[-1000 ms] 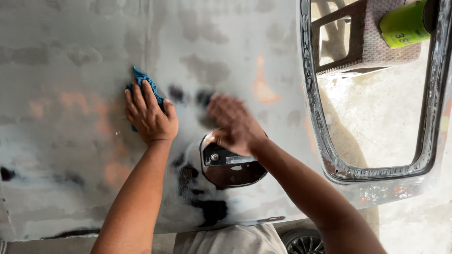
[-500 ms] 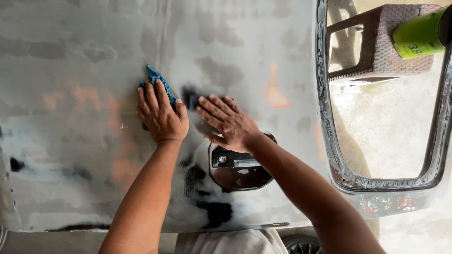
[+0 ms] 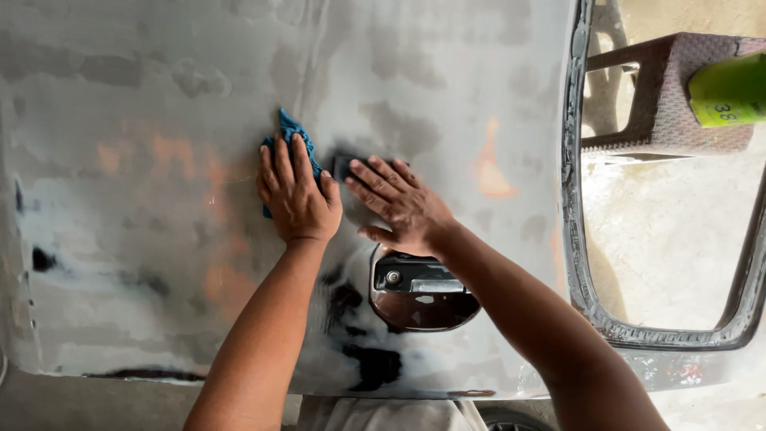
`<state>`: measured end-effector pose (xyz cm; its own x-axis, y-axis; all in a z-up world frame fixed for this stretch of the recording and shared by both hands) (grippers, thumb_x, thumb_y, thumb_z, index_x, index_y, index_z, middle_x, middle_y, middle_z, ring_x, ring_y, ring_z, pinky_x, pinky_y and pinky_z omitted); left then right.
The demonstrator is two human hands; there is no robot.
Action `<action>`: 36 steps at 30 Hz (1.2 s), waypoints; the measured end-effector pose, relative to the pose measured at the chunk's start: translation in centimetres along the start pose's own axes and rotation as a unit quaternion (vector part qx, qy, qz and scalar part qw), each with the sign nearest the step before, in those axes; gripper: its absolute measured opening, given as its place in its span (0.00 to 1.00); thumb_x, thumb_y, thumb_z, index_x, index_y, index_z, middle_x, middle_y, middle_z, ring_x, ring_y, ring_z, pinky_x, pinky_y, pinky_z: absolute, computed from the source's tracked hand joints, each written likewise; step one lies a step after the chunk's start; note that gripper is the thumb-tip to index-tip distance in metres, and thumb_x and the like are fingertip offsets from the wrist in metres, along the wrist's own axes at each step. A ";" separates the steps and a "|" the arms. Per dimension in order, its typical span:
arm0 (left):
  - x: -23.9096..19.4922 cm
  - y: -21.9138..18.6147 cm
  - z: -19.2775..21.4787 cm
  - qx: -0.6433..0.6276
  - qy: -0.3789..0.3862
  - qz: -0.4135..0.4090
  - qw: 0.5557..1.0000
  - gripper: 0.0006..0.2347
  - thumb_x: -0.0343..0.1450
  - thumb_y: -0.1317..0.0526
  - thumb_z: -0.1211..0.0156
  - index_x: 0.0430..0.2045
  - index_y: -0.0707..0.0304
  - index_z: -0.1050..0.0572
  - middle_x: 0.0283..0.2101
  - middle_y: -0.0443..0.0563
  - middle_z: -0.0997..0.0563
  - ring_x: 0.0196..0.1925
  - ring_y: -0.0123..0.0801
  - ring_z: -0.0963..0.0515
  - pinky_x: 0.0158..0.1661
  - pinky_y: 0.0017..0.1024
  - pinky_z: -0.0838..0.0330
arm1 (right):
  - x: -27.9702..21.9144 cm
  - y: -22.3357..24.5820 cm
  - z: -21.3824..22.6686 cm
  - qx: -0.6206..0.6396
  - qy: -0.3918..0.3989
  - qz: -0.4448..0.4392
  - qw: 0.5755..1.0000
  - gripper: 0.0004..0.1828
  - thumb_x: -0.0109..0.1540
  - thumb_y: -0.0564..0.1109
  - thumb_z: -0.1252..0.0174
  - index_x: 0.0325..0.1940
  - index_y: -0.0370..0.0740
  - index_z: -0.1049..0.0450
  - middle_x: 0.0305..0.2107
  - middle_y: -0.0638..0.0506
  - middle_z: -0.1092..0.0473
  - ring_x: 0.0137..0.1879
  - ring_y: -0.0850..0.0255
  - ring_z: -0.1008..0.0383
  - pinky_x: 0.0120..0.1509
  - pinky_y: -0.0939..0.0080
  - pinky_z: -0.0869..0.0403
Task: The person sands a car door with a sanding block and wipes the surface with a blue cloth. They dip the cloth and block into a bucket of water, then continue sanding and wiping the door.
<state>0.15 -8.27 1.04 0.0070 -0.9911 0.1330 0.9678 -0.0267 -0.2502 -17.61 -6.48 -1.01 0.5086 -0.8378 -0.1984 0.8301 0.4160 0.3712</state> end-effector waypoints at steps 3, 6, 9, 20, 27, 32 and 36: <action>0.0 -0.4 0.3 -0.003 0.006 0.007 1.000 0.29 0.73 0.53 0.48 0.71 0.67 0.37 0.74 0.66 0.40 0.75 0.63 0.43 0.69 0.59 0.49 | 0.2 -7.7 -1.2 -0.057 -0.045 -0.035 0.997 0.47 0.65 0.61 0.46 0.84 0.44 0.53 0.80 0.45 0.56 0.85 0.46 0.61 0.85 0.43 0.62; -0.1 -0.2 0.5 -0.005 0.020 0.019 1.000 0.29 0.73 0.53 0.48 0.71 0.66 0.38 0.74 0.65 0.40 0.75 0.62 0.43 0.69 0.60 0.50 | -2.0 -19.3 4.8 0.049 -0.214 -0.377 0.900 0.38 0.73 0.59 0.52 0.82 0.41 0.53 0.78 0.40 0.56 0.83 0.43 0.62 0.82 0.37 0.62; 0.2 0.0 0.0 -0.007 0.014 0.010 1.000 0.29 0.73 0.52 0.48 0.71 0.66 0.38 0.74 0.64 0.40 0.76 0.62 0.43 0.69 0.59 0.50 | 0.1 -17.8 4.7 0.048 -0.230 -0.334 0.913 0.37 0.73 0.58 0.55 0.83 0.44 0.53 0.80 0.43 0.56 0.84 0.46 0.63 0.84 0.39 0.62; -0.3 0.1 0.1 -0.001 0.029 0.025 0.999 0.30 0.73 0.52 0.50 0.72 0.64 0.39 0.75 0.63 0.41 0.76 0.60 0.44 0.69 0.60 0.50 | 6.1 -15.4 5.2 0.026 -0.149 -0.270 0.951 0.37 0.73 0.58 0.52 0.83 0.46 0.54 0.80 0.45 0.56 0.84 0.48 0.63 0.85 0.40 0.63; 0.0 0.2 -0.5 0.003 0.022 0.022 1.000 0.29 0.75 0.49 0.51 0.73 0.62 0.40 0.75 0.63 0.41 0.77 0.60 0.45 0.70 0.60 0.51 | 9.4 1.7 5.6 0.072 0.052 0.079 0.993 0.39 0.68 0.66 0.51 0.78 0.49 0.50 0.76 0.49 0.57 0.81 0.49 0.64 0.81 0.42 0.62; -0.2 0.2 0.0 0.002 0.037 0.034 0.999 0.30 0.74 0.50 0.51 0.72 0.62 0.40 0.75 0.63 0.41 0.76 0.60 0.45 0.70 0.60 0.52 | 13.8 -7.9 7.1 0.029 -0.049 -0.108 0.993 0.36 0.73 0.62 0.57 0.82 0.49 0.50 0.79 0.50 0.55 0.84 0.51 0.63 0.85 0.42 0.63; -0.6 -0.5 -0.4 -0.017 0.032 0.027 0.999 0.29 0.74 0.50 0.51 0.72 0.62 0.40 0.75 0.62 0.41 0.77 0.60 0.45 0.71 0.59 0.52 | 14.0 -4.5 8.6 -0.005 -0.049 -0.092 0.995 0.38 0.71 0.60 0.53 0.82 0.44 0.52 0.77 0.45 0.55 0.81 0.47 0.63 0.81 0.40 0.63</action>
<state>-0.47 -7.73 0.67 0.0410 -0.9975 0.0577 0.9575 0.0228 -0.2874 -16.16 -23.15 2.35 0.3233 -0.9304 -0.1729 0.9100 0.2555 0.3266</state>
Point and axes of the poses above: each hand's wrist, its own x-axis towards the middle knuckle, its own z-axis out of the back of the hand, y = z × x, the point moved 8 cm from there along x, towards the middle knuckle
